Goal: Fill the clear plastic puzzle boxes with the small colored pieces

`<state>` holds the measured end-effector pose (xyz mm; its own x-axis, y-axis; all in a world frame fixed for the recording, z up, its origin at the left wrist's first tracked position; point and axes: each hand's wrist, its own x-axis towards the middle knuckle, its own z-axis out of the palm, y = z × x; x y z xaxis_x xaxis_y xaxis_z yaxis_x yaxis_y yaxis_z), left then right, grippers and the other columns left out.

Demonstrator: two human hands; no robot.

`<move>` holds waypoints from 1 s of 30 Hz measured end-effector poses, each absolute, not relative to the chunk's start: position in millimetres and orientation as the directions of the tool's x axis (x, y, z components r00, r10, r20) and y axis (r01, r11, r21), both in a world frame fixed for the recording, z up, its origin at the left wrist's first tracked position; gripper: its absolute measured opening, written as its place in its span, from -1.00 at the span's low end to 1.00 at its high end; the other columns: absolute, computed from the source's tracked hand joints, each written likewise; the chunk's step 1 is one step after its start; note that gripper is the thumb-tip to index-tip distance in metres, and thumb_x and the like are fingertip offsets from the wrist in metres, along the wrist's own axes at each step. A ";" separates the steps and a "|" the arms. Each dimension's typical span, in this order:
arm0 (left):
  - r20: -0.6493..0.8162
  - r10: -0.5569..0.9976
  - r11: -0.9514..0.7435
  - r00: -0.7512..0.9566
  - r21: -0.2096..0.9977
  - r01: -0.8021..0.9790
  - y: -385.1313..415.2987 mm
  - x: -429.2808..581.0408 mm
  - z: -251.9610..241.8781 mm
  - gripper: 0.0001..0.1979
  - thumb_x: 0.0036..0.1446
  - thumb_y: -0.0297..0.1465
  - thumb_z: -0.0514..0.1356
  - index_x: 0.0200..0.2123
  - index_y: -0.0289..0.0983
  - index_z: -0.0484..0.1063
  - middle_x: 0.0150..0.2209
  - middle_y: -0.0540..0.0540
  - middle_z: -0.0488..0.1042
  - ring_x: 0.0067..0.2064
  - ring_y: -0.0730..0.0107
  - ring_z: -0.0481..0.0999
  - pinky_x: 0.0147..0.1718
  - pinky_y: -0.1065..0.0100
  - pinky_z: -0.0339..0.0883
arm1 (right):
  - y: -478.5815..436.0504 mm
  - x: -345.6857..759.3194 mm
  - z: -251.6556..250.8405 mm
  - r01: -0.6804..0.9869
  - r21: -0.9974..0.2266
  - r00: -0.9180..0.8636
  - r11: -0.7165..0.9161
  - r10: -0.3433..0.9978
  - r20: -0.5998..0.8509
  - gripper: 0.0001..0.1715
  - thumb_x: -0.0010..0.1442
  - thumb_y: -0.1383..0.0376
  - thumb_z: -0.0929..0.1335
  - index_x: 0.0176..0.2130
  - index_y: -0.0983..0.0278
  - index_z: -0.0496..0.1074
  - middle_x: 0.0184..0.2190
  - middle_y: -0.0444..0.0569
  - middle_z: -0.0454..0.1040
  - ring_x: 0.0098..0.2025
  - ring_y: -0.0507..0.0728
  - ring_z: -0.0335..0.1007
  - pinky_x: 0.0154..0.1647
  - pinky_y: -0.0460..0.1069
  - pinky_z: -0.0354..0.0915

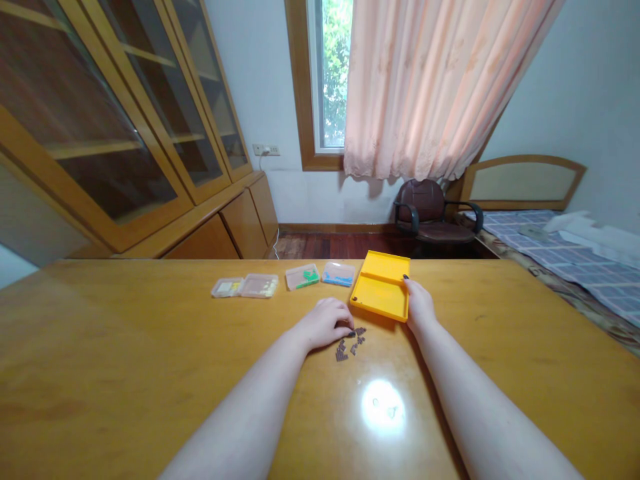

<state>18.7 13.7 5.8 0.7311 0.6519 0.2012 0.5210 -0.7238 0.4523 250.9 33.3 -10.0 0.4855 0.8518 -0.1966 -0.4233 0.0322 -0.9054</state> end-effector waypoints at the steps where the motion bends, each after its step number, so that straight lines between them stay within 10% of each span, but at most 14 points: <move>1: 0.200 0.650 -0.725 0.733 0.453 0.519 14.0 19.0 5.9 -0.91 0.03 -0.31 0.19 -0.39 -0.17 0.46 -0.33 0.00 0.43 -0.20 0.39 0.35 -0.17 0.35 0.16 | 32.6 250.2 -8.1 -0.427 -0.904 0.484 0.026 0.851 -0.204 -0.85 -0.15 0.28 0.36 -0.46 0.28 0.39 -0.52 -0.11 0.49 -0.42 0.13 0.44 -0.41 -0.01 0.40; 17: 0.154 0.618 -0.722 0.771 0.501 0.478 8.7 18.0 11.7 -0.61 -0.15 -0.22 0.30 -0.16 -0.09 0.43 -0.12 -0.02 0.37 -0.07 0.27 0.29 -0.05 0.28 0.10 | 35.0 251.1 -13.3 -0.430 -0.902 0.465 0.034 0.865 -0.189 -0.85 -0.18 0.27 0.37 -0.49 0.29 0.40 -0.52 -0.10 0.49 -0.45 0.12 0.43 -0.42 -0.02 0.39; 30: 0.163 0.636 -0.709 0.755 0.510 0.487 14.5 19.0 6.0 -0.86 -0.02 -0.30 0.23 -0.35 -0.20 0.46 -0.32 0.01 0.47 -0.22 0.39 0.37 -0.19 0.37 0.14 | 34.7 250.4 -12.4 -0.427 -0.904 0.460 0.018 0.865 -0.201 -0.82 -0.19 0.25 0.38 -0.48 0.28 0.40 -0.52 -0.10 0.49 -0.44 0.14 0.43 -0.40 0.01 0.39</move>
